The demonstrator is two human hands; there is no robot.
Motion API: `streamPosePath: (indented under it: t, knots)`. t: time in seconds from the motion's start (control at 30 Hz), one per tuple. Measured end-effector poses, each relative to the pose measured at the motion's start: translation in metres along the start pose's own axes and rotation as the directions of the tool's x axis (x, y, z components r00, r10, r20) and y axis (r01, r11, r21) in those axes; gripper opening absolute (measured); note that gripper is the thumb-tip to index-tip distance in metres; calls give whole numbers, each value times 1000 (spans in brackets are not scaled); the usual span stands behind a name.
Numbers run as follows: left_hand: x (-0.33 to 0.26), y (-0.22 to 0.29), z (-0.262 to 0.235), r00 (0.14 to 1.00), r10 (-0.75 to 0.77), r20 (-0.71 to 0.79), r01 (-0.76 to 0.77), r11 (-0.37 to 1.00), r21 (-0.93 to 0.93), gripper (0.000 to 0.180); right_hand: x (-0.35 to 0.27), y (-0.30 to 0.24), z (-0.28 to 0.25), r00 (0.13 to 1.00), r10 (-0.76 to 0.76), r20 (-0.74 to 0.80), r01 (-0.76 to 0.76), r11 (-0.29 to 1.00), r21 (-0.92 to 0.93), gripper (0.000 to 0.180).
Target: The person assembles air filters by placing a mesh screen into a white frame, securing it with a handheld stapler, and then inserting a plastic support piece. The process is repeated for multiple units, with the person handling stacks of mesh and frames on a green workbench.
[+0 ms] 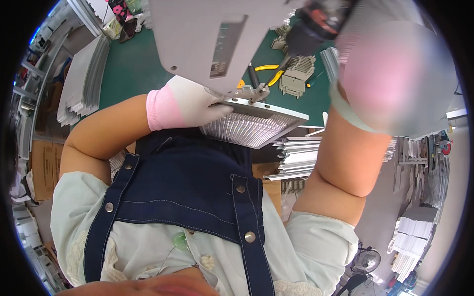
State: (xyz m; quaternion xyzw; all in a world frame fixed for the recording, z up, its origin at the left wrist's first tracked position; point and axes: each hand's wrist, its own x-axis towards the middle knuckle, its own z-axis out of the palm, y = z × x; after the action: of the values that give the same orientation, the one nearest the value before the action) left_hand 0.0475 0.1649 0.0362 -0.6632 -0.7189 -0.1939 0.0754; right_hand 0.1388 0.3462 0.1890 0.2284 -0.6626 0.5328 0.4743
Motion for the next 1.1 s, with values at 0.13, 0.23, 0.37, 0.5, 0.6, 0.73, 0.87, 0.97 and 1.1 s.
streamPosePath:
  t: [0.13, 0.23, 0.37, 0.5, 0.6, 0.73, 0.87, 0.97, 1.1]
  knots:
    - [12, -6, 13, 999, 17, -36, -17, 1000, 2, 24, -3, -3, 0, 954, 206, 216, -257, 936, 242, 23]
    - [10, -5, 10, 1000, -7, -5, 6, 999, -45, 23, -4, 48, 7, 958, 231, 169, -270, 925, 268, 26]
    - [8, -7, 17, 997, 34, -65, -37, 998, -46, 23, -7, 41, 8, 942, 295, 159, -333, 874, 354, 27]
    - [11, -9, 14, 1000, 20, 7, -20, 999, -30, 23, -12, 25, 5, 936, 303, 177, -349, 859, 376, 23]
    - [14, -9, 16, 1000, -21, 9, 22, 993, -117, 22, -14, 40, -4, 960, 253, 117, -277, 914, 297, 24]
    - [13, -17, 25, 1000, -26, 15, 28, 994, -102, 21, -18, 46, -7, 959, 279, 43, -277, 903, 328, 25]
    - [12, -23, 31, 998, -18, 61, 25, 994, -103, 23, -24, 49, -15, 955, 296, 19, -286, 899, 331, 26]
    - [16, -27, 31, 998, 57, 13, -54, 986, -156, 25, -18, 45, -18, 962, 273, -19, -254, 917, 309, 26]
    - [15, -24, 27, 999, 30, 37, -24, 991, -132, 27, -19, 35, -10, 962, 271, -22, -251, 916, 312, 26]
